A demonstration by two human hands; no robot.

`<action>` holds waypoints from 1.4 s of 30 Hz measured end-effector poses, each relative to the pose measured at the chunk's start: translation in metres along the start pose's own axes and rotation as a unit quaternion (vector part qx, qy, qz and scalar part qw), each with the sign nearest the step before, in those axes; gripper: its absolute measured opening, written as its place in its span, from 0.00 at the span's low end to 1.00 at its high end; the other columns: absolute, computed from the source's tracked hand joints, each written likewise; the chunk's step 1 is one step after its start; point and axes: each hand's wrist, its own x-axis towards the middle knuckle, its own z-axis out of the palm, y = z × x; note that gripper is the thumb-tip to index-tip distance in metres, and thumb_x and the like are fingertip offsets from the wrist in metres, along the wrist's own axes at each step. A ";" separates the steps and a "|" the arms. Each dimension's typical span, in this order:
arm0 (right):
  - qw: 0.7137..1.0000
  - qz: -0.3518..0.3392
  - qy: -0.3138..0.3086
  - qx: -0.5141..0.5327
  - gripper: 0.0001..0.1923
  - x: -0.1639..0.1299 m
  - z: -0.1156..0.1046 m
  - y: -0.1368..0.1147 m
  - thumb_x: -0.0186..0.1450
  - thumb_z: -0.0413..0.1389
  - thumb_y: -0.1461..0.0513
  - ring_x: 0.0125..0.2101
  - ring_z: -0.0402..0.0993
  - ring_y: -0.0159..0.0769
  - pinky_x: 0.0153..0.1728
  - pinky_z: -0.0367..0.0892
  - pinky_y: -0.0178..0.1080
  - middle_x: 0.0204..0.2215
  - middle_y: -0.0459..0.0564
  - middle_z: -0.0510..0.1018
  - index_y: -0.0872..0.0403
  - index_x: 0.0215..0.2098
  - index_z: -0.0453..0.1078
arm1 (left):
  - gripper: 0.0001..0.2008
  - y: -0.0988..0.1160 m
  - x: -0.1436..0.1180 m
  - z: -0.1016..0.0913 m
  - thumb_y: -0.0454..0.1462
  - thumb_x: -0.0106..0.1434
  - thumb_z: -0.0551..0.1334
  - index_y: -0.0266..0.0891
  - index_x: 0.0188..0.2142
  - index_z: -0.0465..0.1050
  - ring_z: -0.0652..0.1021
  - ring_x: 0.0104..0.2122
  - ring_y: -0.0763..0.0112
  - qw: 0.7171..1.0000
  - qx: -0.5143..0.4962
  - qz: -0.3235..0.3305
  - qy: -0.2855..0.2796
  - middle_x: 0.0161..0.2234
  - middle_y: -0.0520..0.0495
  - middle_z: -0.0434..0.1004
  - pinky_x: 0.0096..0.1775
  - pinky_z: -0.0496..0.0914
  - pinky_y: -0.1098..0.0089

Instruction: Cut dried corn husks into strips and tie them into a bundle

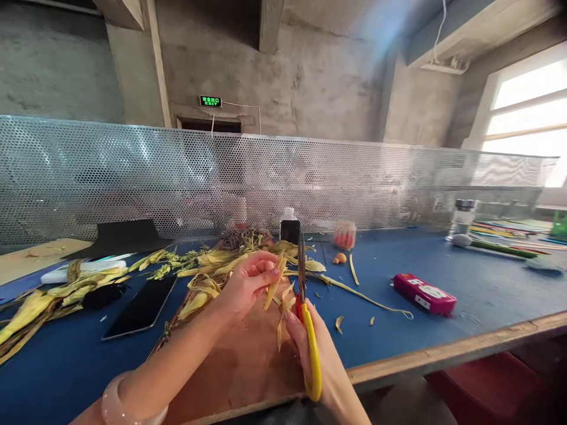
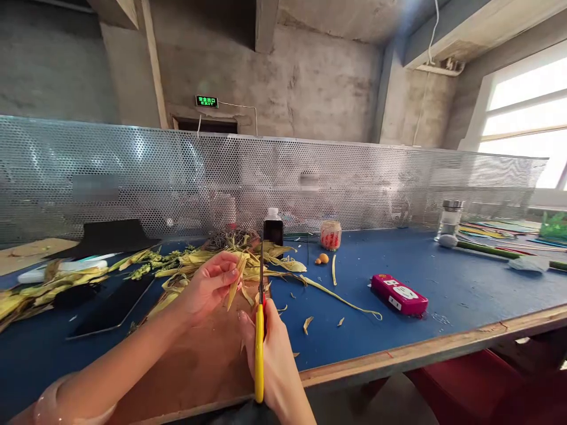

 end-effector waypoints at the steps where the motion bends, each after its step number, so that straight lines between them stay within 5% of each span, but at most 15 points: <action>1: 1.000 0.008 -0.024 0.002 0.17 -0.001 0.000 -0.002 0.63 0.53 0.52 0.35 0.70 0.35 0.38 0.67 0.33 0.35 0.48 0.75 0.55 0.43 0.67 | 0.10 0.000 0.000 0.000 0.34 0.47 0.71 0.41 0.30 0.75 0.70 0.24 0.82 1.000 -0.002 0.001 0.005 0.21 0.58 0.67 0.29 0.66 0.79; 4: 0.997 0.014 -0.079 0.006 0.15 -0.004 -0.002 -0.005 0.62 0.54 0.54 0.36 0.69 0.35 0.39 0.66 0.32 0.36 0.47 0.74 0.54 0.43 0.66 | 0.08 0.000 -0.001 -0.001 0.33 0.49 0.70 0.41 0.30 0.75 0.71 0.25 0.81 1.000 -0.010 0.010 0.001 0.20 0.57 0.66 0.30 0.67 0.79; 9: 0.996 0.016 -0.089 -0.011 0.10 -0.006 -0.002 -0.006 0.62 0.54 0.55 0.29 0.65 0.32 0.31 0.65 0.30 0.27 0.43 0.70 0.54 0.36 0.65 | 0.07 0.002 0.000 0.000 0.34 0.51 0.69 0.42 0.31 0.75 0.71 0.25 0.80 1.000 -0.011 0.024 -0.003 0.21 0.57 0.66 0.31 0.67 0.78; 17: 0.994 0.020 -0.102 0.013 0.16 -0.004 -0.002 -0.009 0.62 0.54 0.55 0.37 0.67 0.35 0.41 0.65 0.33 0.37 0.47 0.73 0.54 0.46 0.65 | 0.07 0.004 -0.002 0.001 0.35 0.51 0.69 0.42 0.31 0.74 0.66 0.22 0.81 0.998 0.039 0.051 -0.001 0.19 0.58 0.62 0.27 0.63 0.76; 26: 0.995 0.028 -0.099 0.008 0.20 -0.004 -0.004 -0.012 0.62 0.54 0.52 0.37 0.68 0.35 0.39 0.65 0.31 0.35 0.47 0.73 0.56 0.47 0.66 | 0.09 0.012 -0.006 0.005 0.38 0.53 0.68 0.42 0.33 0.72 0.65 0.22 0.80 0.979 0.177 0.096 0.012 0.21 0.57 0.63 0.26 0.60 0.76; 42: 0.996 0.006 -0.079 0.031 0.23 -0.001 -0.005 0.006 0.63 0.51 0.48 0.36 0.69 0.37 0.37 0.65 0.32 0.34 0.50 0.76 0.59 0.43 0.70 | 0.13 0.031 -0.012 0.032 0.40 0.51 0.68 0.38 0.33 0.70 0.64 0.24 0.79 0.973 0.227 0.017 0.038 0.22 0.56 0.62 0.28 0.59 0.73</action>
